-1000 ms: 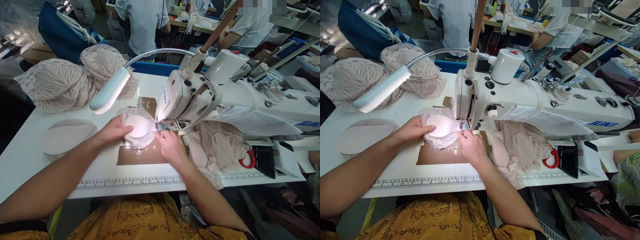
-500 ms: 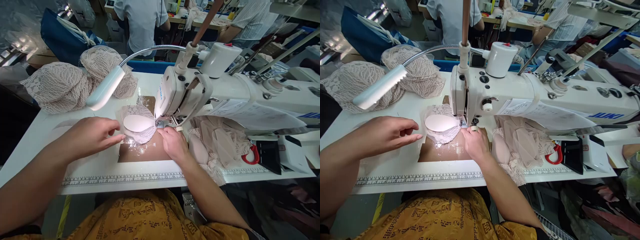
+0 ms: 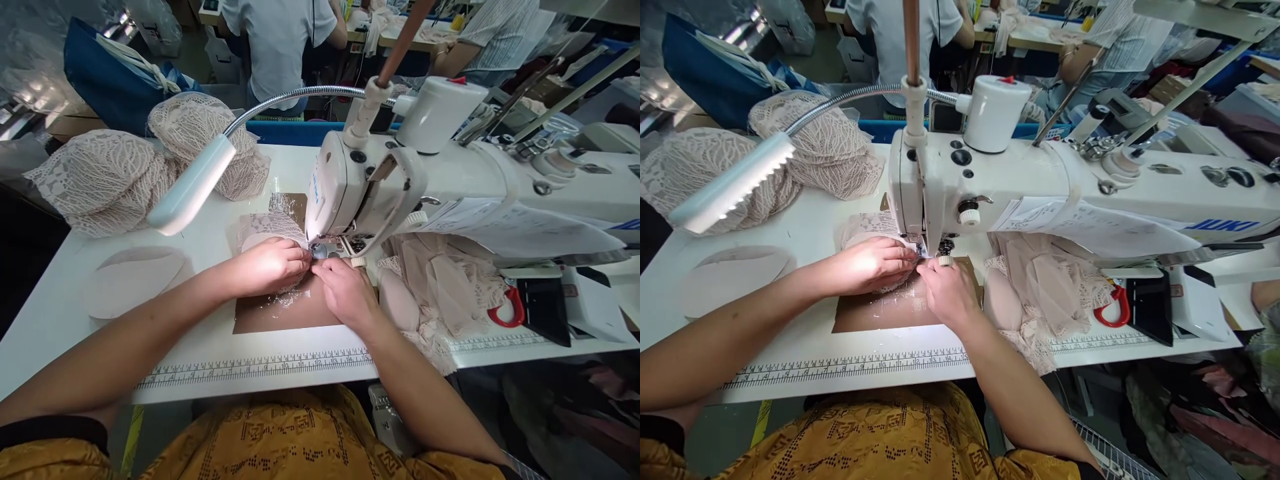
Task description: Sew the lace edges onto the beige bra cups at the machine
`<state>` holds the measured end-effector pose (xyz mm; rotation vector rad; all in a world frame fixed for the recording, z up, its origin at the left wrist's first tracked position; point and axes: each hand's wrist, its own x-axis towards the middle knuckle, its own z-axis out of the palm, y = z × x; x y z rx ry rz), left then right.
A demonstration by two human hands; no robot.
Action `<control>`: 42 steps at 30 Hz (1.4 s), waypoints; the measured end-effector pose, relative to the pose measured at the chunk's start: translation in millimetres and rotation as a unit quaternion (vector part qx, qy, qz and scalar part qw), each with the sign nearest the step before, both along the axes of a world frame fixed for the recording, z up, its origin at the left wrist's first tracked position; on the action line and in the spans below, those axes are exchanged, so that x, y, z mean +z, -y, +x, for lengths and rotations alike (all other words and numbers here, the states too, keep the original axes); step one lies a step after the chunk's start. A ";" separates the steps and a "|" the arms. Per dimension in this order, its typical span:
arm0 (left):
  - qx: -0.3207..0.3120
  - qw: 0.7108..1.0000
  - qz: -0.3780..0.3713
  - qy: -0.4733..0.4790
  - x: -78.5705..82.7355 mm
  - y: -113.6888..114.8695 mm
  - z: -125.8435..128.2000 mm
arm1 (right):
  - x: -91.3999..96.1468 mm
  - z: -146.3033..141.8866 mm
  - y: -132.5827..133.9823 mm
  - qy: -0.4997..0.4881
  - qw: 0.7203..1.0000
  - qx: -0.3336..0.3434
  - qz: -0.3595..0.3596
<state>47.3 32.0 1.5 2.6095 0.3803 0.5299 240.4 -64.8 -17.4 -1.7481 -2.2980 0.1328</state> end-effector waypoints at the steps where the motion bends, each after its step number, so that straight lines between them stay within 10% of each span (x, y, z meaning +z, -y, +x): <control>1: -0.012 1.000 -0.001 -0.009 -5.6 -1.3 -0.7 | 0.1 0.1 0.1 -0.001 1.000 0.001 0.000; 31: 0.022 0.987 0.106 -0.120 -12.5 8.1 -0.5 | 0.1 -9.4 -3.8 0.093 0.994 -0.055 -0.019; 42: 0.009 0.990 0.102 -0.099 -15.4 6.4 -6.2 | 0.7 -4.7 1.2 0.044 0.999 0.019 -0.015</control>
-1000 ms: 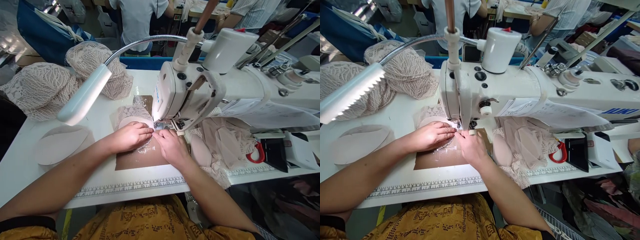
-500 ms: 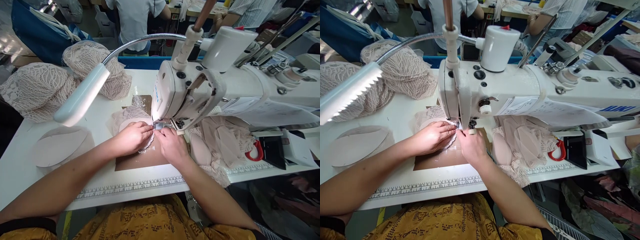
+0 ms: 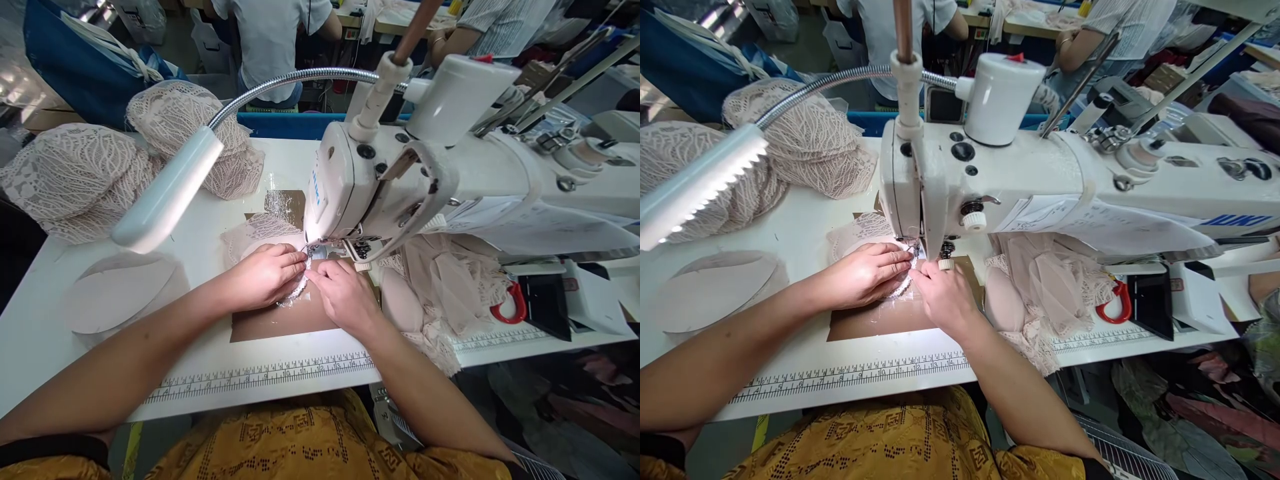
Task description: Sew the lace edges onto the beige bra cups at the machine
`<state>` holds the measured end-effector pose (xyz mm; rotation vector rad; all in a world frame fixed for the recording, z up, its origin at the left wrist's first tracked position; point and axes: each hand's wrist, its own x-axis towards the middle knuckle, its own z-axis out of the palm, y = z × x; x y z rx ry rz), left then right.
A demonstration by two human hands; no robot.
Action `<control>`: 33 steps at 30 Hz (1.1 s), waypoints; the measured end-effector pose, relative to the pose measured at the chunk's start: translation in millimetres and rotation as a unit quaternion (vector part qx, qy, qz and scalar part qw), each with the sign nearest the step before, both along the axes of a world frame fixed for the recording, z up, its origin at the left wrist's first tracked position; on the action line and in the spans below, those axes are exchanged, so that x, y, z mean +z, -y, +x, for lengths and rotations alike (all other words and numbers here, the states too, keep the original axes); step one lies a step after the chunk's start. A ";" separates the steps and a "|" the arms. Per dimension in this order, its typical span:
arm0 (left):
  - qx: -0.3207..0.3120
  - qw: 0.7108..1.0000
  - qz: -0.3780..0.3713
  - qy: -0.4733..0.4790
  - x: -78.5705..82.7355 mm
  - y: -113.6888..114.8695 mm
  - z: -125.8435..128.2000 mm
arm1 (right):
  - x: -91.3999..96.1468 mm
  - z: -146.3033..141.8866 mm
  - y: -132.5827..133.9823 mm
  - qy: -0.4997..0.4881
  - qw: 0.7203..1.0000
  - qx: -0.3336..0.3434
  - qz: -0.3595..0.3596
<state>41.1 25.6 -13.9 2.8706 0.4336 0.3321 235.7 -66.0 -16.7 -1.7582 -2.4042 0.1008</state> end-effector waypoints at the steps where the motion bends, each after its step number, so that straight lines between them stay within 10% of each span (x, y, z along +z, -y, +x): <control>1: 0.000 1.000 -0.001 -0.002 0.0 -0.2 -0.2 | -0.2 0.0 -0.3 0.001 1.000 0.001 0.002; 25: 0.072 0.996 0.026 -0.035 2.8 6.9 4.7 | -3.5 -0.9 -4.5 0.036 0.998 -0.056 0.020; 33: -0.008 0.999 -0.010 0.042 8.9 2.7 -6.1 | -1.6 3.2 -0.3 -0.021 0.998 -0.059 0.014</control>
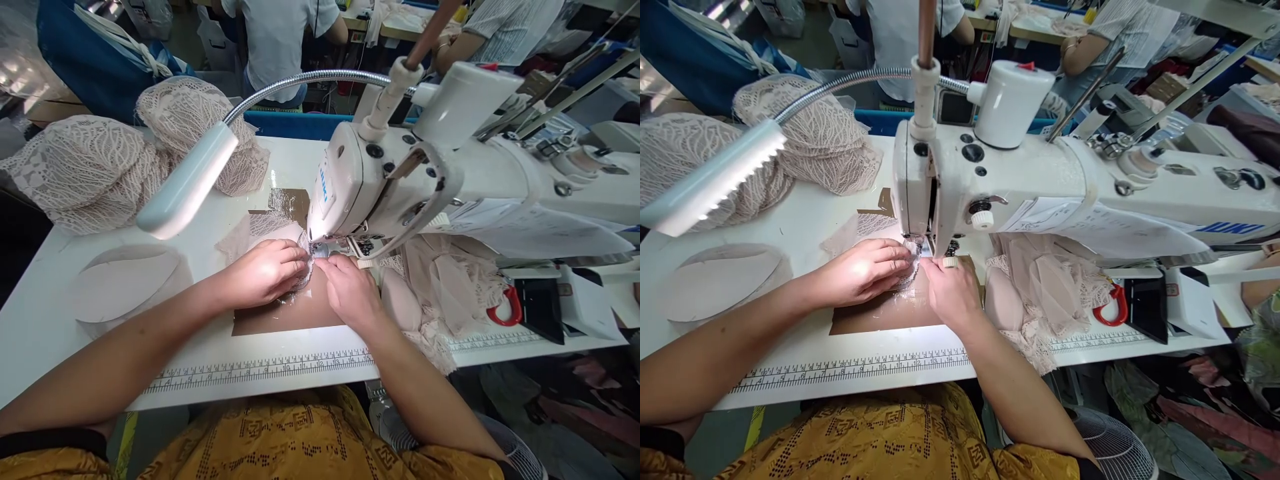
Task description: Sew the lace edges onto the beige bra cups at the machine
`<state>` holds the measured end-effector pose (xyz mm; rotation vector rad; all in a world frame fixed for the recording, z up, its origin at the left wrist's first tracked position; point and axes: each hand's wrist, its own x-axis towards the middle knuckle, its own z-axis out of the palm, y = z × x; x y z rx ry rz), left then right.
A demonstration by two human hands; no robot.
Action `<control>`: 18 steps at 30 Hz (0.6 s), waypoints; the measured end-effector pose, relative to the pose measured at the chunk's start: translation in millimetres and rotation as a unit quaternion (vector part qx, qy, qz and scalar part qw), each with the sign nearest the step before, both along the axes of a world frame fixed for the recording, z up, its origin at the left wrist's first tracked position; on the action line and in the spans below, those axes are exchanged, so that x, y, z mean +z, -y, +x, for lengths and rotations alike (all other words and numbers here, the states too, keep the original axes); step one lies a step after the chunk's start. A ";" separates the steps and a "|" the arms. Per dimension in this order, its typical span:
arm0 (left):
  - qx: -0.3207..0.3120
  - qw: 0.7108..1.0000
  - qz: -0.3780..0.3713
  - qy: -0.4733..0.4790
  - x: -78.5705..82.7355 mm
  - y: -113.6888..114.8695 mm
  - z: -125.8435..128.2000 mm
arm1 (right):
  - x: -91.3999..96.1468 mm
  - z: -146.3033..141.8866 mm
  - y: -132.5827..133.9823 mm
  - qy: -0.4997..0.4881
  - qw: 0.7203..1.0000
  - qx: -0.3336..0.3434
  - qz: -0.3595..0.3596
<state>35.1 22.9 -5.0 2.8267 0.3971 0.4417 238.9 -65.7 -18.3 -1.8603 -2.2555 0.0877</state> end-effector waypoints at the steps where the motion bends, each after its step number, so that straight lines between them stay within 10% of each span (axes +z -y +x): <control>1: -0.010 1.000 -0.002 0.005 -0.5 0.5 0.5 | 0.7 -0.4 0.4 -0.005 1.000 0.007 -0.001; 18: 0.034 0.999 0.019 -0.008 -10.0 12.2 11.2 | 0.1 -6.4 -2.0 0.074 0.997 0.010 -0.005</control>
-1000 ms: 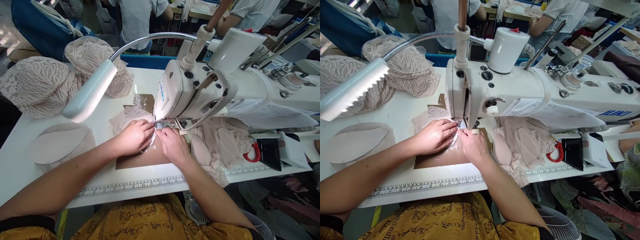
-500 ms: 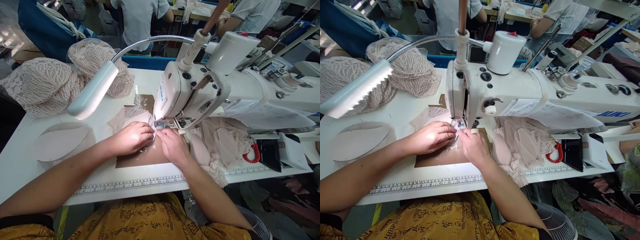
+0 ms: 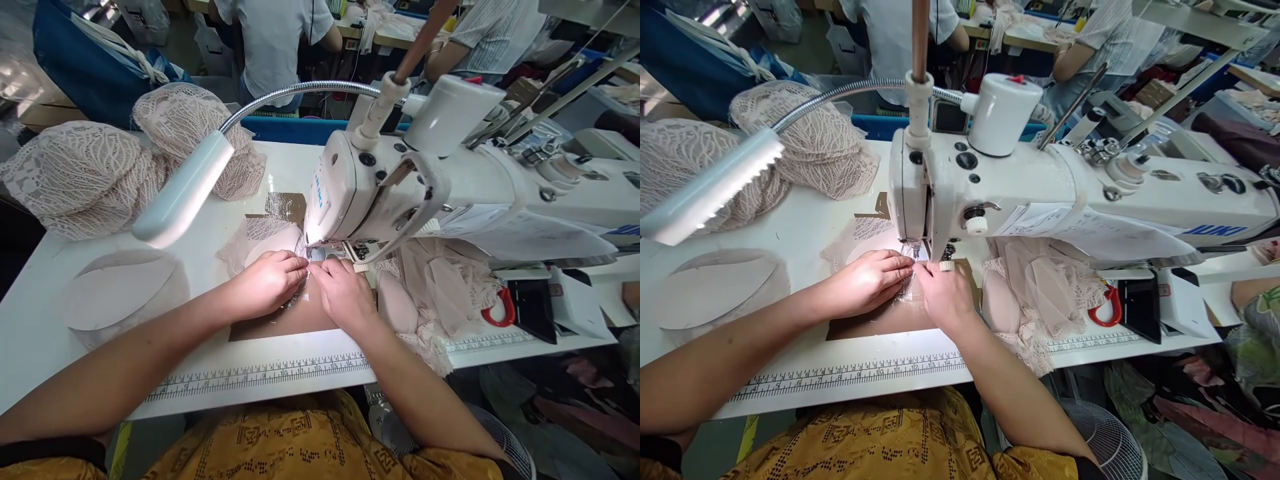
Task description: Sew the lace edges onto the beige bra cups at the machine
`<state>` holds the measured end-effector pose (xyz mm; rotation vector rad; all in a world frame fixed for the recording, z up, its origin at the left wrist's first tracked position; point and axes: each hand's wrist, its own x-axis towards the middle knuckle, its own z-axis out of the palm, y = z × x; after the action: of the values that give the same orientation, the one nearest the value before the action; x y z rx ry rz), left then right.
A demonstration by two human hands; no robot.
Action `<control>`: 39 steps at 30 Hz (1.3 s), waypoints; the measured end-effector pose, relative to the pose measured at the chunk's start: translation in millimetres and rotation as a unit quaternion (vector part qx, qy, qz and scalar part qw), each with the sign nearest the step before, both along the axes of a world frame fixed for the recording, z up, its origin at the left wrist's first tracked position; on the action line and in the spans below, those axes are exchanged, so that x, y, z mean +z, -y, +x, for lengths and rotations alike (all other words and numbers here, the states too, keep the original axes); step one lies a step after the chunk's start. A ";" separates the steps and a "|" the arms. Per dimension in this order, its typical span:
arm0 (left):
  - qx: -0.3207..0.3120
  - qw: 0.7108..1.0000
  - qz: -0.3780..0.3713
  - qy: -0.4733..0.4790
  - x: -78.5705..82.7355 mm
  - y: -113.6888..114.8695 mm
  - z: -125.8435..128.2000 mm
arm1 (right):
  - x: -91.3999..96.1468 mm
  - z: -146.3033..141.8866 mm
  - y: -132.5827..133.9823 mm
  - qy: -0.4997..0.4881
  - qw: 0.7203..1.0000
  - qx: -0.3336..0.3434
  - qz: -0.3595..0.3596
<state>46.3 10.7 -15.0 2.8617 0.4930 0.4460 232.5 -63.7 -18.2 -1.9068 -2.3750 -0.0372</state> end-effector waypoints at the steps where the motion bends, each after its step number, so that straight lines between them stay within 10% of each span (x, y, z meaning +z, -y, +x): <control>1: 0.001 1.000 0.004 -0.001 0.3 -0.4 0.1 | -0.6 0.1 -0.9 0.000 1.000 -0.002 0.003; 16: -0.060 0.997 -0.029 -0.025 16.5 0.7 -11.2 | 2.6 3.5 3.4 -0.040 0.998 0.037 -0.016; 39: 0.021 0.999 0.019 -0.015 -2.4 -15.9 -4.8 | -0.7 0.7 -0.7 -0.008 1.000 0.008 -0.001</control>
<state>41.5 26.6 -17.4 2.9025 0.5574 0.4235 233.2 -63.0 -18.9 -1.8801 -2.3811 -0.0182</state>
